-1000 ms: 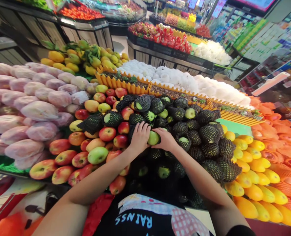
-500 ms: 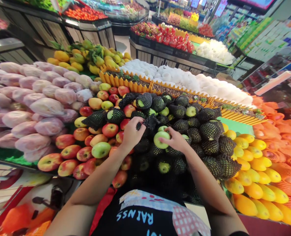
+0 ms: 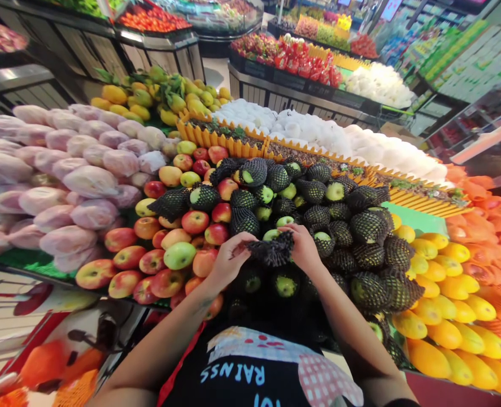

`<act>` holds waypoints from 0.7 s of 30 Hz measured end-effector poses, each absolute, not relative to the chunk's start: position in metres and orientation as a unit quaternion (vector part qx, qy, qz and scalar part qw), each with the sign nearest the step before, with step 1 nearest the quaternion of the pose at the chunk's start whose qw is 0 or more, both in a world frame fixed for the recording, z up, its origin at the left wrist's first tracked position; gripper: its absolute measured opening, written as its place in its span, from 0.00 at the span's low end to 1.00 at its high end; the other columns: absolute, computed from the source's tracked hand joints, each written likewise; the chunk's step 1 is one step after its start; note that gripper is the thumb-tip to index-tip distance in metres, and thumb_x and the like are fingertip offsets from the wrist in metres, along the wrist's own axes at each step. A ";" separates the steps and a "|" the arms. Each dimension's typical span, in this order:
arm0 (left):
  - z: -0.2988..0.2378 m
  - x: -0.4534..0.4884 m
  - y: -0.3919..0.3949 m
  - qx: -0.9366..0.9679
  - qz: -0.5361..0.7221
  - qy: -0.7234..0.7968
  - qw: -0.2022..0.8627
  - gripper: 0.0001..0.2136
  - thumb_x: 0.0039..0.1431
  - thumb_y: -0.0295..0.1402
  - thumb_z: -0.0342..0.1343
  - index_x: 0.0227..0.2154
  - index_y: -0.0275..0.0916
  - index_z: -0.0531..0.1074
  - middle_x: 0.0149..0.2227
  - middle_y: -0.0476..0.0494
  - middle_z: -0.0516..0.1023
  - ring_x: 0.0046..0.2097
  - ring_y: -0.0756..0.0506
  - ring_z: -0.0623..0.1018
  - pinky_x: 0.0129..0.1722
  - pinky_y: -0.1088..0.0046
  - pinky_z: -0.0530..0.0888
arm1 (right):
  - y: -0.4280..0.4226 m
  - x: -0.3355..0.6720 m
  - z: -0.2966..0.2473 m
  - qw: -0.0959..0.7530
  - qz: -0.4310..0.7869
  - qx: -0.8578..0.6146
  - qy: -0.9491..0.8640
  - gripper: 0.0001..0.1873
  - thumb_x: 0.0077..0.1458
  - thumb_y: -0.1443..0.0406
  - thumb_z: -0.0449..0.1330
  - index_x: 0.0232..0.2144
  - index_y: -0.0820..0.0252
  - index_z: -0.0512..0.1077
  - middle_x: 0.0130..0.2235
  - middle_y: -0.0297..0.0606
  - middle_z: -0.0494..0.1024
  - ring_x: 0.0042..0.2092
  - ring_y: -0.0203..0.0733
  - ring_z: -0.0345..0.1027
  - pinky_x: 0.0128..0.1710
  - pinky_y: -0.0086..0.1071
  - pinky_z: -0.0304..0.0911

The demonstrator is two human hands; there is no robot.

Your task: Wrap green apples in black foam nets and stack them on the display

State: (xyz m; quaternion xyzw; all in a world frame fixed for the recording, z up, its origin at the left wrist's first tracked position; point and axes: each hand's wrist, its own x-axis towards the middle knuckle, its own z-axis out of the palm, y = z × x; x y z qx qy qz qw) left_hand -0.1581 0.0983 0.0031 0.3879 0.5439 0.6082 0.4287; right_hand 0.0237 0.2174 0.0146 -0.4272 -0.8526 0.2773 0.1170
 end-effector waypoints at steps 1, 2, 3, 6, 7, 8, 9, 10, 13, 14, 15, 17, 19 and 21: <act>0.003 -0.157 0.097 0.386 0.604 0.542 0.439 0.07 0.50 0.33 0.61 0.33 0.39 0.76 0.35 0.47 0.77 0.37 0.47 0.75 0.38 0.72 0.72 | 0.207 0.025 0.017 0.166 0.305 -0.438 -0.829 0.16 0.64 0.64 0.55 0.52 0.55 0.73 0.56 0.45 0.75 0.58 0.49 0.65 0.57 0.41 0.62; 0.004 -0.156 0.097 0.380 0.600 0.540 0.452 0.06 0.51 0.33 0.61 0.33 0.39 0.75 0.33 0.48 0.77 0.36 0.47 0.75 0.36 0.73 0.72 | 0.195 0.027 0.019 0.223 0.353 -0.446 -0.792 0.18 0.67 0.61 0.50 0.54 0.54 0.72 0.56 0.45 0.75 0.58 0.48 0.66 0.56 0.41 0.63; 0.004 -0.155 0.096 0.372 0.597 0.535 0.467 0.06 0.51 0.33 0.61 0.33 0.39 0.75 0.32 0.48 0.77 0.34 0.48 0.74 0.35 0.73 0.71 | 0.182 0.028 0.020 0.273 0.425 -0.447 -0.738 0.21 0.69 0.57 0.44 0.54 0.53 0.71 0.54 0.44 0.77 0.56 0.48 0.69 0.54 0.42 0.65; 0.004 -0.149 0.096 0.365 0.594 0.508 0.506 0.08 0.51 0.36 0.64 0.32 0.39 0.75 0.31 0.48 0.77 0.33 0.47 0.74 0.34 0.73 0.71 | 0.148 0.035 0.021 0.288 0.645 -0.386 -0.594 0.30 0.67 0.45 0.40 0.49 0.51 0.75 0.45 0.42 0.80 0.49 0.49 0.73 0.50 0.43 0.68; 0.003 -0.147 0.095 0.366 0.594 0.496 0.516 0.10 0.50 0.37 0.66 0.32 0.38 0.75 0.31 0.48 0.77 0.33 0.47 0.74 0.35 0.73 0.71 | 0.140 0.037 0.021 0.280 0.681 -0.369 -0.566 0.28 0.64 0.43 0.46 0.45 0.51 0.77 0.43 0.41 0.81 0.47 0.49 0.73 0.48 0.43 0.68; 0.002 -0.145 0.095 0.362 0.596 0.484 0.529 0.12 0.48 0.38 0.68 0.31 0.38 0.75 0.31 0.48 0.77 0.33 0.47 0.74 0.35 0.73 0.71 | 0.135 0.040 0.021 0.283 0.698 -0.364 -0.548 0.24 0.59 0.42 0.54 0.39 0.51 0.78 0.41 0.39 0.80 0.45 0.49 0.73 0.47 0.41 0.68; 0.001 -0.143 0.095 0.349 0.595 0.470 0.550 0.13 0.46 0.39 0.69 0.31 0.38 0.75 0.30 0.48 0.77 0.33 0.47 0.74 0.34 0.74 0.71 | 0.132 0.042 0.021 0.292 0.701 -0.367 -0.537 0.19 0.54 0.45 0.62 0.34 0.51 0.78 0.39 0.38 0.80 0.43 0.47 0.72 0.46 0.40 0.67; 0.001 -0.141 0.094 0.324 0.595 0.454 0.579 0.15 0.44 0.40 0.70 0.32 0.38 0.75 0.30 0.48 0.76 0.32 0.48 0.73 0.33 0.75 0.70 | 0.131 0.045 0.020 0.303 0.698 -0.374 -0.531 0.16 0.50 0.48 0.68 0.30 0.51 0.77 0.38 0.36 0.79 0.41 0.46 0.71 0.44 0.38 0.67; 0.001 -0.136 0.091 0.213 0.580 0.391 0.682 0.18 0.45 0.45 0.69 0.33 0.39 0.75 0.29 0.49 0.75 0.30 0.50 0.72 0.30 0.76 0.68 | 0.134 0.052 0.018 0.313 0.704 -0.380 -0.512 0.14 0.46 0.53 0.72 0.26 0.52 0.75 0.35 0.34 0.78 0.38 0.42 0.68 0.41 0.34 0.64; 0.001 -0.135 0.090 0.181 0.571 0.373 0.708 0.18 0.46 0.47 0.68 0.34 0.39 0.75 0.30 0.49 0.75 0.30 0.50 0.73 0.31 0.76 0.69 | 0.135 0.054 0.016 0.309 0.707 -0.380 -0.510 0.14 0.46 0.53 0.72 0.27 0.52 0.74 0.34 0.34 0.77 0.36 0.41 0.67 0.39 0.33 0.64; 0.001 -0.135 0.089 0.162 0.566 0.359 0.725 0.19 0.47 0.50 0.66 0.35 0.40 0.75 0.30 0.48 0.76 0.31 0.49 0.74 0.31 0.75 0.70 | 0.136 0.056 0.014 0.305 0.708 -0.381 -0.511 0.14 0.48 0.52 0.71 0.28 0.52 0.74 0.33 0.32 0.76 0.34 0.39 0.66 0.37 0.32 0.63; 0.000 -0.135 0.086 0.158 0.559 0.348 0.736 0.21 0.46 0.51 0.67 0.37 0.40 0.75 0.31 0.47 0.76 0.32 0.48 0.75 0.33 0.74 0.71 | 0.137 0.058 0.011 0.290 0.706 -0.386 -0.517 0.15 0.51 0.50 0.68 0.31 0.51 0.72 0.28 0.29 0.71 0.29 0.37 0.61 0.32 0.30 0.60; -0.003 -0.135 0.084 0.178 0.556 0.350 0.733 0.25 0.40 0.46 0.72 0.39 0.41 0.74 0.32 0.47 0.77 0.32 0.48 0.76 0.33 0.74 0.72 | 0.137 0.059 0.010 0.268 0.720 -0.387 -0.510 0.18 0.51 0.47 0.67 0.34 0.50 0.69 0.26 0.27 0.67 0.27 0.37 0.60 0.29 0.30 0.59; -0.008 -0.136 0.084 0.187 0.560 0.353 0.726 0.27 0.37 0.42 0.75 0.41 0.42 0.72 0.32 0.49 0.76 0.30 0.50 0.75 0.32 0.75 0.72 | 0.139 0.058 0.013 0.265 0.748 -0.378 -0.477 0.25 0.46 0.43 0.68 0.35 0.48 0.66 0.28 0.29 0.69 0.29 0.40 0.64 0.30 0.32 0.63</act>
